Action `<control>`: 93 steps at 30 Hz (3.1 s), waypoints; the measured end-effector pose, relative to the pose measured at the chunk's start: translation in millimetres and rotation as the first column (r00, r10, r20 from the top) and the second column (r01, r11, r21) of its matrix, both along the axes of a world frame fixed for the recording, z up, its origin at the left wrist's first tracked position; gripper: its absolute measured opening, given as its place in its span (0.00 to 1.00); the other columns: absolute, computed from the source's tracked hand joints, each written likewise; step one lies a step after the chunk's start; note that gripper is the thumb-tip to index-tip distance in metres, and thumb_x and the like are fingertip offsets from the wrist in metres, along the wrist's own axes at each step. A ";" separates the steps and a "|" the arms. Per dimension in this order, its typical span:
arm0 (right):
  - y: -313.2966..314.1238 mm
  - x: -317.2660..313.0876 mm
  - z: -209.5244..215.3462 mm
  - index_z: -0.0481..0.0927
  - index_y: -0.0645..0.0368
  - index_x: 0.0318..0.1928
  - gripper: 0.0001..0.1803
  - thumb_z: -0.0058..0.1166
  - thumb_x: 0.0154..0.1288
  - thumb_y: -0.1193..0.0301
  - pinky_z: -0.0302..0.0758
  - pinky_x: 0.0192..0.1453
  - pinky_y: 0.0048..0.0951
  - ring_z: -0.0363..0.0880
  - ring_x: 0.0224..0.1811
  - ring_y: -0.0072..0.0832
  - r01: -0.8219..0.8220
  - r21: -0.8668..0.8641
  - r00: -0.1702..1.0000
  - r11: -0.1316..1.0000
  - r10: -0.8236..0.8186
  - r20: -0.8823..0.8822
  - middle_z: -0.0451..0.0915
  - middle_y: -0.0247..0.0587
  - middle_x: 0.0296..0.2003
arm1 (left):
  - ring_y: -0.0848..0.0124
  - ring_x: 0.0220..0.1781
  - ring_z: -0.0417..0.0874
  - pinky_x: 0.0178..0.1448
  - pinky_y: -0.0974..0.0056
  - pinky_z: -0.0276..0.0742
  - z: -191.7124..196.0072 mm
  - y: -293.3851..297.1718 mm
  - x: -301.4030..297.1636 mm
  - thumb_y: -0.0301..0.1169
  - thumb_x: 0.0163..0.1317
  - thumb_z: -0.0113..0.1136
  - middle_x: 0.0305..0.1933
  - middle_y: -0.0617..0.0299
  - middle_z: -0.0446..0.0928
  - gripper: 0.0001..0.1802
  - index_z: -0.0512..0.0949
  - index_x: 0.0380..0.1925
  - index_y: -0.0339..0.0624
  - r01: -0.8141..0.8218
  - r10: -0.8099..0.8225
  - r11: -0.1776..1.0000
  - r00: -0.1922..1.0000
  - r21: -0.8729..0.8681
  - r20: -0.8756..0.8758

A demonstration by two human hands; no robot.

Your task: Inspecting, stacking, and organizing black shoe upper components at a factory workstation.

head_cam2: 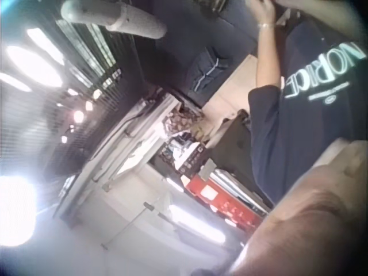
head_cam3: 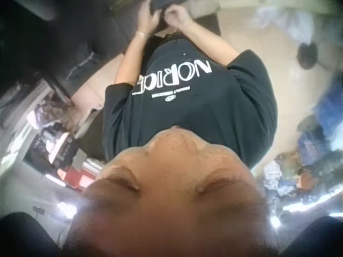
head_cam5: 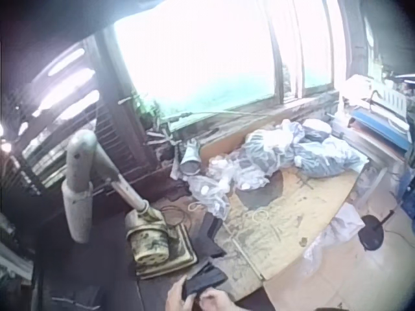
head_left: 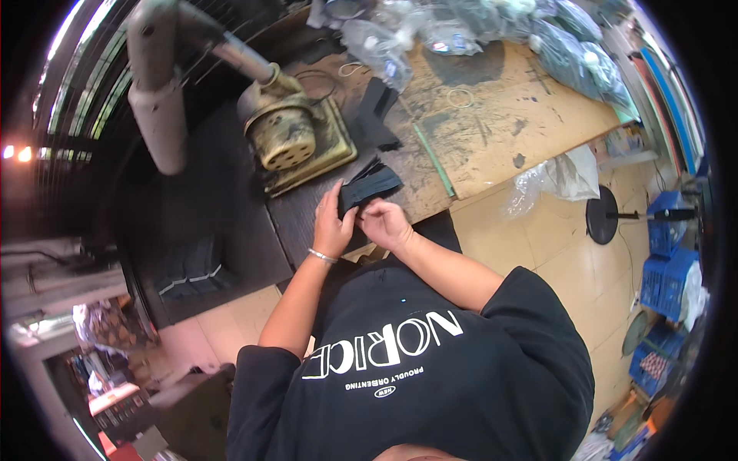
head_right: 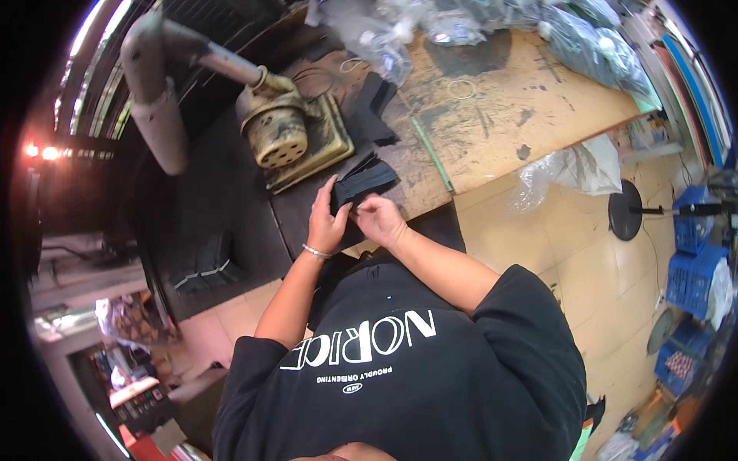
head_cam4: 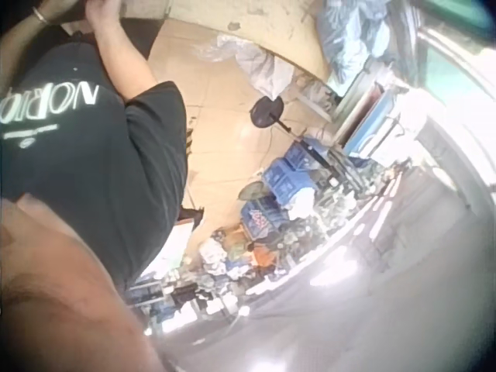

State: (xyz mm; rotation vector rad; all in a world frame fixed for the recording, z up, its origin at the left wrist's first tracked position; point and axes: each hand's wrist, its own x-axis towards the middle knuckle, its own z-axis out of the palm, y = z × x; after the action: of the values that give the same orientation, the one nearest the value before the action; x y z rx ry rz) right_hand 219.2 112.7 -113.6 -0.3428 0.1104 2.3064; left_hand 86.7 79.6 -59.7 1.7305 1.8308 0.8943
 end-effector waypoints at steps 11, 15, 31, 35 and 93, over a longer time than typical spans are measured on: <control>-0.7 -20.1 -20.6 0.78 0.65 0.36 0.12 0.44 0.53 0.76 0.63 0.65 0.36 0.74 0.51 0.36 -0.175 -0.064 0.984 0.982 0.175 -0.013 0.80 0.42 0.44 | 0.41 0.76 0.37 0.75 0.42 0.32 -27.4 -26.0 8.7 0.28 0.59 0.51 0.74 0.37 0.44 0.43 0.41 0.69 0.26 -0.128 0.122 0.991 0.983 -0.034 -0.139; -2.9 -19.4 -35.2 0.78 0.64 0.38 0.10 0.44 0.59 0.76 0.63 0.65 0.33 0.74 0.51 0.33 -0.140 0.063 0.977 0.988 0.148 -0.151 0.80 0.42 0.45 | 0.44 0.74 0.48 0.75 0.42 0.34 -31.4 -22.7 12.5 0.26 0.59 0.52 0.70 0.38 0.52 0.43 0.41 0.69 0.27 -0.135 0.136 0.991 0.978 0.014 -0.161; 34.2 26.0 57.1 0.61 0.64 0.65 0.35 0.52 0.54 0.70 0.51 0.72 0.50 0.59 0.68 0.46 -0.850 0.494 0.387 -0.183 -0.852 0.351 0.63 0.51 0.64 | 0.46 0.58 0.68 0.65 0.54 0.62 -23.1 -24.7 -25.6 0.20 0.53 0.57 0.55 0.42 0.68 0.35 0.60 0.63 0.32 0.079 -0.078 0.990 0.997 0.118 -0.014; 41.1 10.6 51.1 0.58 0.68 0.66 0.37 0.49 0.55 0.70 0.50 0.73 0.52 0.55 0.71 0.46 -0.921 0.299 0.366 -0.250 -0.821 0.439 0.59 0.54 0.67 | 0.42 0.65 0.60 0.70 0.50 0.55 -31.0 -23.0 -16.6 0.20 0.54 0.56 0.62 0.38 0.61 0.41 0.51 0.68 0.29 0.038 -0.029 0.988 0.998 0.147 -0.063; -1.5 -23.5 15.1 0.72 0.59 0.59 0.31 0.55 0.52 0.68 0.55 0.72 0.50 0.61 0.68 0.47 -0.831 0.420 0.541 -0.366 -0.710 0.451 0.68 0.47 0.63 | 0.71 0.56 0.76 0.62 0.68 0.69 90.9 -21.9 -235.3 0.22 0.55 0.66 0.55 0.55 0.76 0.30 0.68 0.59 0.29 -0.555 0.262 0.785 0.701 0.276 0.664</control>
State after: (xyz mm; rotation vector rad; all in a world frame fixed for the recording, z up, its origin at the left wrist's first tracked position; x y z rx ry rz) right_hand 195.6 111.2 -98.5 -0.4284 -2.6480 0.8349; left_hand -148.6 57.7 31.3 1.0161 1.6549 1.9533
